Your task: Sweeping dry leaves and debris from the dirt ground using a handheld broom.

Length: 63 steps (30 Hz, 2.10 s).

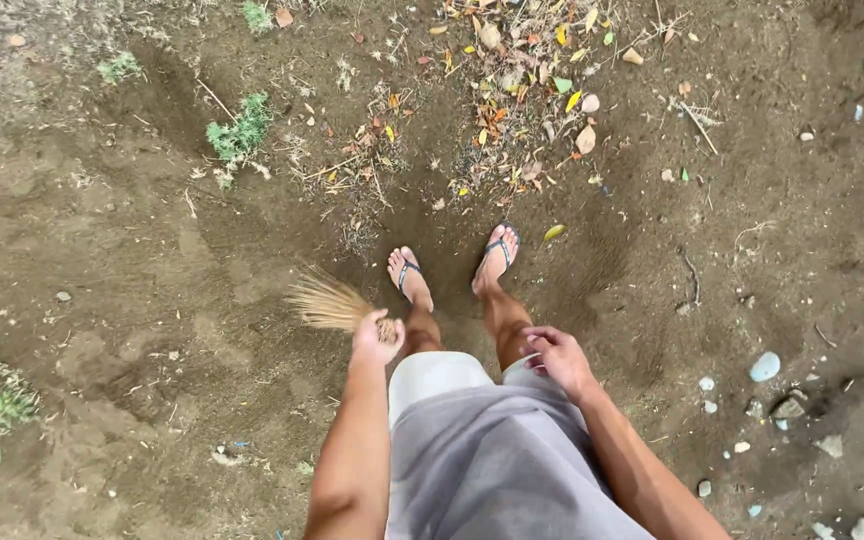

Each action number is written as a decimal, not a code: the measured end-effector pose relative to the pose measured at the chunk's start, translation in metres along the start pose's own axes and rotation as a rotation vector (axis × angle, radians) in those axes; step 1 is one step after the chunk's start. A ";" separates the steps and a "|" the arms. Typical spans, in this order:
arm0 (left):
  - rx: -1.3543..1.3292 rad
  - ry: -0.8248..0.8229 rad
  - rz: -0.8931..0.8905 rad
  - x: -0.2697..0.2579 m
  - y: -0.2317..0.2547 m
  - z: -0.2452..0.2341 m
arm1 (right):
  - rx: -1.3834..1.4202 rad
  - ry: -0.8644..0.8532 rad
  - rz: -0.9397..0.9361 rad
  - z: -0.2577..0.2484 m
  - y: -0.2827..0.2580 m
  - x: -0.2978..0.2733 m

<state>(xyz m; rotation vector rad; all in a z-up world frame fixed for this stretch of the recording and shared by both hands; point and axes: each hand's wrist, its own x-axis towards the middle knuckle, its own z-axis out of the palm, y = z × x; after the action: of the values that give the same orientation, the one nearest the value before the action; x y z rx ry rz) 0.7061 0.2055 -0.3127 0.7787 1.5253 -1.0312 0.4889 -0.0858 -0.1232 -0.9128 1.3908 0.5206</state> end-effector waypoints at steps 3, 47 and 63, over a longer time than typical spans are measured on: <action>0.000 -0.356 -0.135 0.006 0.010 0.012 | 0.006 0.018 0.013 0.032 -0.005 -0.010; 0.576 0.037 0.133 -0.102 0.076 0.213 | -0.169 -0.056 -0.057 0.081 -0.242 0.066; 0.575 -0.287 0.192 -0.188 0.050 0.330 | -0.055 -0.035 -0.024 0.082 -0.233 0.071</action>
<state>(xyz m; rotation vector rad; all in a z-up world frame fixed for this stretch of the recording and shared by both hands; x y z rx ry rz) 0.9233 -0.0660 -0.1512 1.0922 0.8921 -1.3875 0.7320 -0.1685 -0.1426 -0.9595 1.3384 0.5564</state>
